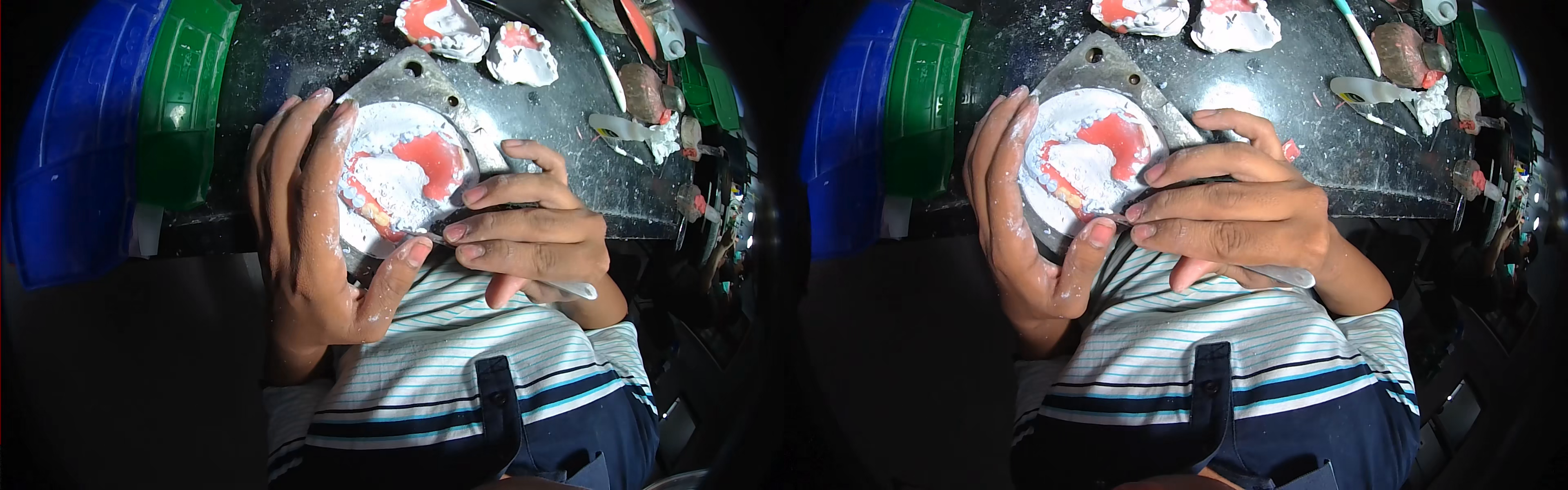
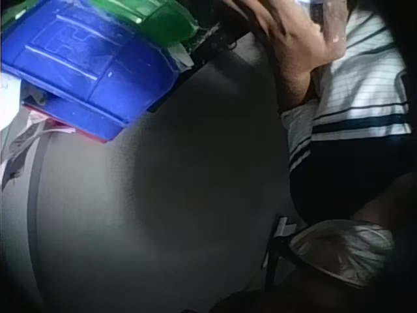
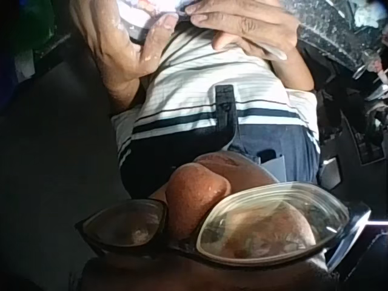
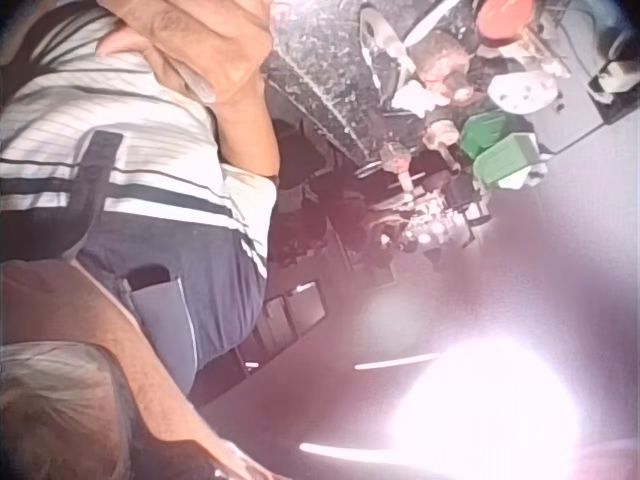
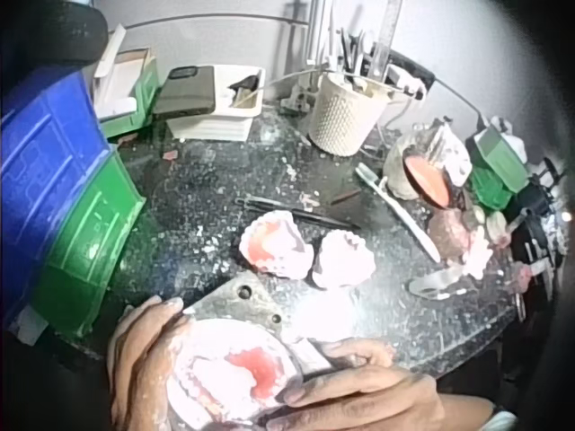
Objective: The person trims excess pink material from a dental prosthesis mold using a metal spatula and a small knife. The person repeatedly scrapes and refines the edges of the pink material within the mold, removing small shavings and adjusting the fit.
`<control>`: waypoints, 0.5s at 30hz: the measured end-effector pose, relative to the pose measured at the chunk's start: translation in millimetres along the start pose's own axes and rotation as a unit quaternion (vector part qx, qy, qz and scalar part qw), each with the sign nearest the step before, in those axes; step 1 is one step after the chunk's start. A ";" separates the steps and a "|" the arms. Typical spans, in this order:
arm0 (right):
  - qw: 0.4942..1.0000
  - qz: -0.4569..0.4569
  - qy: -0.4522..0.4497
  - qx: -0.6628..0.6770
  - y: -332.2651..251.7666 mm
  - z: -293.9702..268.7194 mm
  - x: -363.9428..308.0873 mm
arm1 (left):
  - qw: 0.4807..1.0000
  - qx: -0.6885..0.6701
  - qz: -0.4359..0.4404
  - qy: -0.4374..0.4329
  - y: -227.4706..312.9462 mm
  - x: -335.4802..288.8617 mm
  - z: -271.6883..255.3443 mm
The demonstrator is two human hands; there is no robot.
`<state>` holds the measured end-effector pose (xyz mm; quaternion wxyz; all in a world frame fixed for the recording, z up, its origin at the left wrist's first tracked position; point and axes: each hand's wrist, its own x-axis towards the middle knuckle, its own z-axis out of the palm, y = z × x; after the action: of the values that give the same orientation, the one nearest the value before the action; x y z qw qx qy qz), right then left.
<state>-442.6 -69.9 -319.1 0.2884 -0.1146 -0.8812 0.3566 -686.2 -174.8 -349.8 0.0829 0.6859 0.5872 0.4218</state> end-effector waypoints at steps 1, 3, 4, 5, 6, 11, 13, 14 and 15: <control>1.000 0.000 0.001 0.000 0.6 0.7 -0.7 | 1.000 0.002 0.001 -0.004 0.1 -0.2 -0.2; 1.000 0.007 -0.011 0.009 1.5 1.4 -1.3 | 1.000 0.005 0.002 -0.010 -1.1 -1.7 -0.5; 1.000 0.007 -0.011 0.009 2.2 1.1 -1.2 | 1.000 0.008 0.002 -0.015 -1.8 -2.4 -0.5; 1.000 0.015 -0.016 0.020 3.0 0.5 -1.0 | 1.000 0.008 0.002 -0.015 -1.9 -3.1 -0.4; 0.999 0.023 -0.021 0.031 3.9 0.2 -0.6 | 1.000 0.008 0.001 -0.015 -2.2 -4.0 -0.3; 0.999 0.027 -0.024 0.037 6.4 1.0 -0.3 | 1.000 0.007 0.007 -0.006 -3.9 -5.0 3.0; 0.999 0.022 -0.023 0.034 8.4 2.3 -1.1 | 1.000 0.019 -0.009 -0.020 -0.5 -2.7 1.0; 0.999 0.016 -0.014 0.032 8.6 3.4 -2.1 | 1.000 0.018 -0.009 -0.021 -0.9 -2.3 1.4; 0.999 0.010 -0.006 0.030 7.7 4.3 -2.9 | 1.000 0.017 -0.009 -0.019 -1.4 -2.7 1.7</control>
<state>-442.9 -68.0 -328.2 0.2830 -0.1125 -0.8706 0.3865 -685.9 -176.2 -353.0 0.0861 0.6899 0.5986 0.3979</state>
